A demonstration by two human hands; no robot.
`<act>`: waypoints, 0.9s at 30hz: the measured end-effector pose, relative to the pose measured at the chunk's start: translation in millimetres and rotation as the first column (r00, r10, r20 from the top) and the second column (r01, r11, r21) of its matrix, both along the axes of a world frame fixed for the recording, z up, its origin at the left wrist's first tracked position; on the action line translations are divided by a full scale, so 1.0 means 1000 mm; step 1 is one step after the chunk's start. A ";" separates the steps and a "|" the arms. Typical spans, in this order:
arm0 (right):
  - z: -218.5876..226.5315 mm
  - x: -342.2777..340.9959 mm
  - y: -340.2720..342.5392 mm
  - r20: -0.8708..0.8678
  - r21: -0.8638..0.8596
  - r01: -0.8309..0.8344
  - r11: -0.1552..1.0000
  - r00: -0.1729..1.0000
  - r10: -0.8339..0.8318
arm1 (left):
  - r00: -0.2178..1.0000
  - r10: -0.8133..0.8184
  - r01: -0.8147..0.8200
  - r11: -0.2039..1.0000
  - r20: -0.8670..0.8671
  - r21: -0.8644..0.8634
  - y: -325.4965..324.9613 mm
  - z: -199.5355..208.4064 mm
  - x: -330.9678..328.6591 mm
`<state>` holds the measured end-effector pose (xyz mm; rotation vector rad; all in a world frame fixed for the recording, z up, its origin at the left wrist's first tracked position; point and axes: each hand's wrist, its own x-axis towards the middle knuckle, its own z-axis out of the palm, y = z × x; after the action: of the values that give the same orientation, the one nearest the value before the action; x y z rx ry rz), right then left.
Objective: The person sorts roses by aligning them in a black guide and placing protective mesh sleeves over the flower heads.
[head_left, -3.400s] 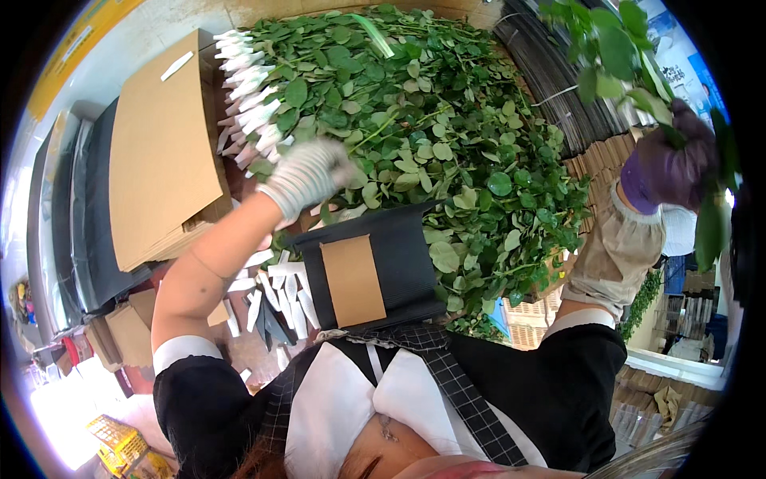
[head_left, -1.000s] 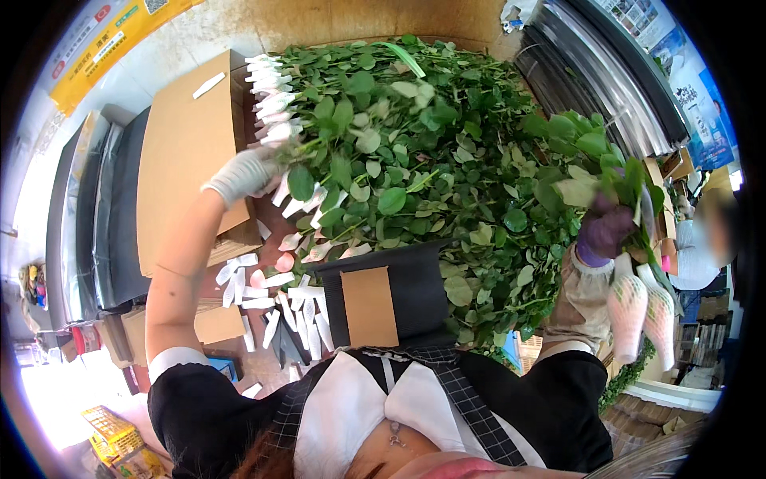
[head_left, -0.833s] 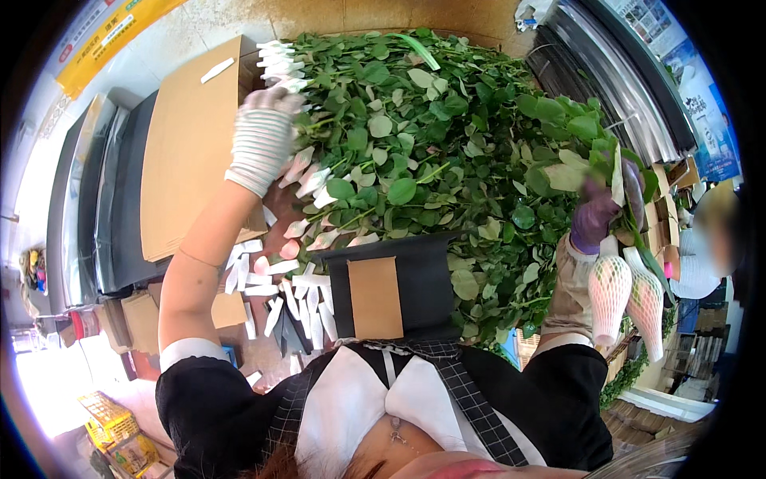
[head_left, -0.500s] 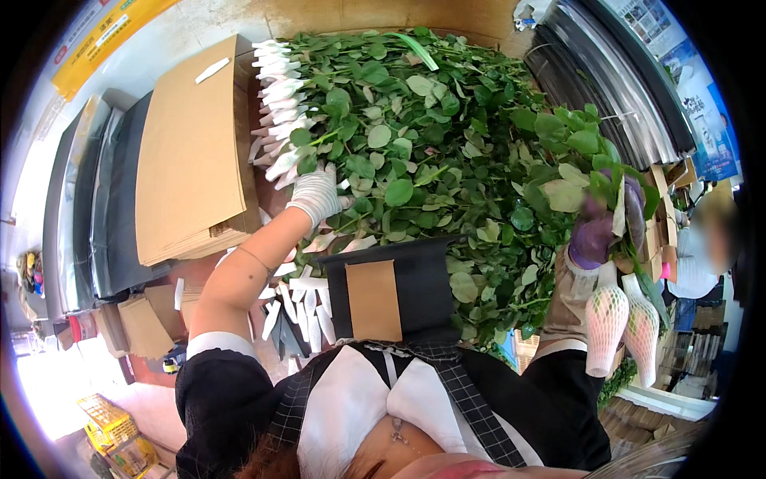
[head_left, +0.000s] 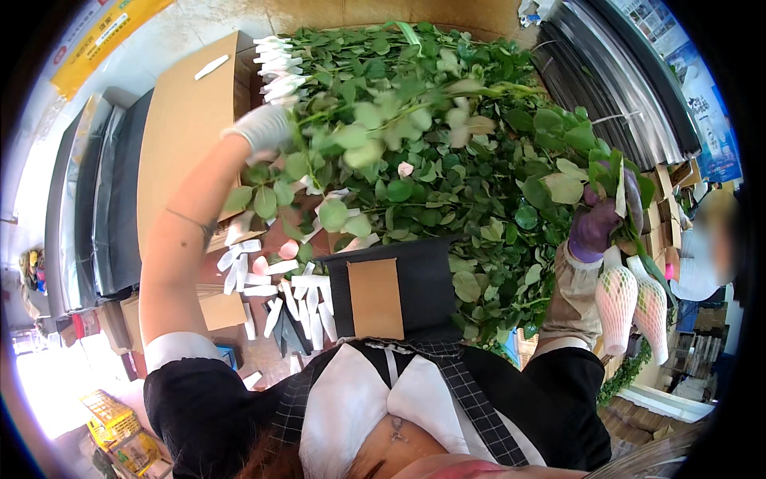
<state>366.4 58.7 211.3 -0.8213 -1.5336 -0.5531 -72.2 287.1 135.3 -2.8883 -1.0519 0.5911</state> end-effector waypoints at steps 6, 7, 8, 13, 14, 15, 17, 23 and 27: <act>-0.015 0.030 -0.005 -0.218 -0.203 -0.002 0.979 0.975 -0.043 | 0.685 0.629 -0.494 0.772 0.367 -0.400 -0.048 0.028 0.023; -0.017 0.040 -0.005 -0.223 -0.235 0.021 0.972 0.972 -0.075 | 0.458 0.857 -0.332 0.411 0.236 -0.849 -0.055 0.032 0.019; -0.015 0.038 -0.002 -0.185 -0.227 -0.004 0.974 0.982 -0.039 | 0.395 0.910 -0.177 0.207 0.123 -0.962 -0.053 0.025 0.000; 0.003 0.010 0.000 -0.087 -0.234 -0.031 0.972 0.996 0.011 | 0.595 0.774 -0.076 0.322 0.216 -0.944 -0.070 0.005 -0.003; 0.015 0.004 -0.001 -0.054 -0.240 -0.030 0.970 0.998 0.018 | 0.823 0.469 -0.094 0.669 0.320 -0.737 -0.054 -0.021 -0.004; 0.013 0.000 0.004 -0.060 -0.253 -0.062 0.966 0.997 0.048 | 0.857 0.437 -0.200 0.772 0.275 -0.604 -0.056 -0.026 -0.007; 0.011 -0.011 0.012 -0.071 -0.290 -0.134 0.948 0.990 0.118 | 0.903 0.414 -0.368 0.884 0.116 -0.289 -0.060 -0.037 -0.012; 0.032 -0.069 0.041 -0.214 -0.555 -0.589 0.587 0.783 0.584 | 0.547 0.805 0.336 0.039 0.229 -0.941 -0.064 0.075 0.007; 0.024 -0.142 0.092 0.404 -0.622 -0.181 0.762 0.759 0.510 | 0.326 0.780 0.410 0.393 0.534 -0.823 -0.119 0.130 0.050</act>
<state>224.0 150.4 235.0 -0.7833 -2.4096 -0.0224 -21.9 168.0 265.5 -4.1515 -1.6445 -1.4653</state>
